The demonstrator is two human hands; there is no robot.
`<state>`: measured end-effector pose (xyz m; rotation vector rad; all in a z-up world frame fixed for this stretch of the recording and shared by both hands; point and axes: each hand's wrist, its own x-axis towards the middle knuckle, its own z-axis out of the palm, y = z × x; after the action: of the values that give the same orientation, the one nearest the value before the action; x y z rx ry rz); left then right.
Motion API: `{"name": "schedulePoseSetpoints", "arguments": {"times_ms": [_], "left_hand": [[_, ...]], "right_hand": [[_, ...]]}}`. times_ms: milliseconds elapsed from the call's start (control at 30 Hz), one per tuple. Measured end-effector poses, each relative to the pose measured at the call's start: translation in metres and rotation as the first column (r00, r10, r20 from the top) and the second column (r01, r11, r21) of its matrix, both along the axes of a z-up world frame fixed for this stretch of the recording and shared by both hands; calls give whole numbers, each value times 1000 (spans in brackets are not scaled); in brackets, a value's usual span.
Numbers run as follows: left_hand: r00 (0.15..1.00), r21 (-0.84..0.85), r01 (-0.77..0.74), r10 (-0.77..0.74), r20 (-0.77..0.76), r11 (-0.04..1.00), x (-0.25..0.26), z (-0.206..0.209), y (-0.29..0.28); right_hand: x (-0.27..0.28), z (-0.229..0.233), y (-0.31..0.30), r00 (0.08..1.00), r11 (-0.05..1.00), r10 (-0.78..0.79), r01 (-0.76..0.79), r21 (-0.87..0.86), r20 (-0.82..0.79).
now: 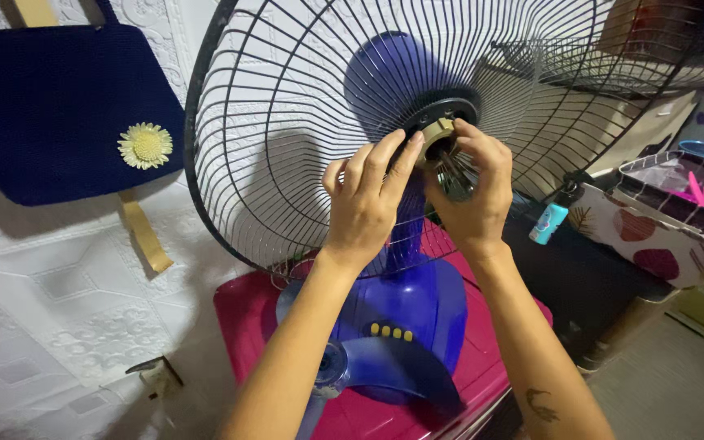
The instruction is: The person uses a screwdriver to loosen the central nut on a blue pedestal fan. They then remove the front wire cage and set it aside. Finally, they remove the fan blades from the motor shaft.
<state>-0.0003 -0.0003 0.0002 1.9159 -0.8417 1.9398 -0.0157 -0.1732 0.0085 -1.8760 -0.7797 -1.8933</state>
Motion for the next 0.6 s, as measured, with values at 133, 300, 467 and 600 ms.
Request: {"name": "schedulePoseSetpoints", "arguments": {"times_ms": [133,300,467,600], "left_hand": [[1000,-1,-5,5,-22,1000,-2,0,0],[998,9,11,-10,-68,1000,-7,1,-2],[998,-20,27,-28,-63,999,-5,2,-6],[999,-27,32,-33,-41,999,0,2,-4]], "right_hand": [[-9,0,7,992,990,45,-29,135,-121],[-11,3,19,932,934,186,-70,350,-310],[-6,2,19,974,964,86,-28,265,-209],[-11,0,19,989,980,-24,52,192,-148]]}}
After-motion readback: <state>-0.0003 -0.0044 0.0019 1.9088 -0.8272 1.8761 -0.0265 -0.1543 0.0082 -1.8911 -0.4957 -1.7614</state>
